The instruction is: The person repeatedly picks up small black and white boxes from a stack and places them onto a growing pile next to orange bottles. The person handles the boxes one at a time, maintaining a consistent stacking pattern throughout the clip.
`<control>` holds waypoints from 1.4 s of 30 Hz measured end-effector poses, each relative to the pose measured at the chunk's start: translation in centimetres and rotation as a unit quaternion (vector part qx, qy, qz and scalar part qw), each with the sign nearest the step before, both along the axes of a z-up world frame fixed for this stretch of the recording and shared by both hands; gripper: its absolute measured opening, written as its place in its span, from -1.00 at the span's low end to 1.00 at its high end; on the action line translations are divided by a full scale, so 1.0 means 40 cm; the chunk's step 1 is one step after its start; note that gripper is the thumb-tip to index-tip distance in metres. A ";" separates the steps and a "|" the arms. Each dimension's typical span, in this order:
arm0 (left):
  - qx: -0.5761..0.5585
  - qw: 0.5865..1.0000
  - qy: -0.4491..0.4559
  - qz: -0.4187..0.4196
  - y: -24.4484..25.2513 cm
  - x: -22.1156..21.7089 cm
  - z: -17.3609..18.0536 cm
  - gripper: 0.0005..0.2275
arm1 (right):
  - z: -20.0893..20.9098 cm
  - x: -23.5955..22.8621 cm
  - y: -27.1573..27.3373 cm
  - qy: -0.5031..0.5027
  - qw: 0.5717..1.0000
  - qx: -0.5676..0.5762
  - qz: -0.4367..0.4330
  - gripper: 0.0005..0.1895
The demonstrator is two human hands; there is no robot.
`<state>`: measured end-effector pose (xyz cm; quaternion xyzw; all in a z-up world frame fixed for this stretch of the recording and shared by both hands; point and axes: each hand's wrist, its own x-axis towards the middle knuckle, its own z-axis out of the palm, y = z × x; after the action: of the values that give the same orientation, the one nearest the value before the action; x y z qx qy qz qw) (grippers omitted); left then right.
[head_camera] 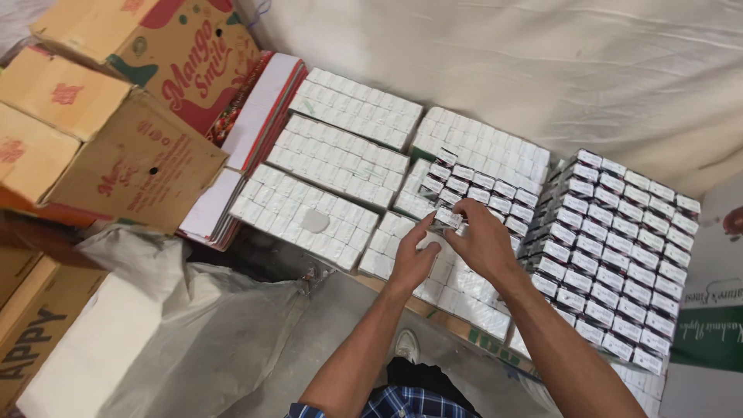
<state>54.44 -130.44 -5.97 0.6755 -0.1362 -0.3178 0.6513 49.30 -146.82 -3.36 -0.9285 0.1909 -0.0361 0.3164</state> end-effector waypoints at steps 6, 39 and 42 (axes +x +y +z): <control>-0.172 0.972 0.071 0.147 0.117 0.033 0.037 -0.47 | 0.144 0.061 0.166 -0.118 0.962 0.244 0.032 -0.54; -0.317 0.560 -0.078 0.762 2.080 -0.875 0.165 -0.67 | 0.176 -0.389 2.295 0.106 0.644 0.505 0.564 -0.37; -0.323 0.500 -0.081 0.799 2.207 -0.968 0.169 -0.67 | 0.190 -0.487 2.479 0.118 0.605 0.499 0.609 -0.36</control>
<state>15.73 -42.17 0.81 0.2616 0.3163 0.4604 0.7871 29.83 -47.66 4.24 -0.5248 -0.3944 0.3759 0.6540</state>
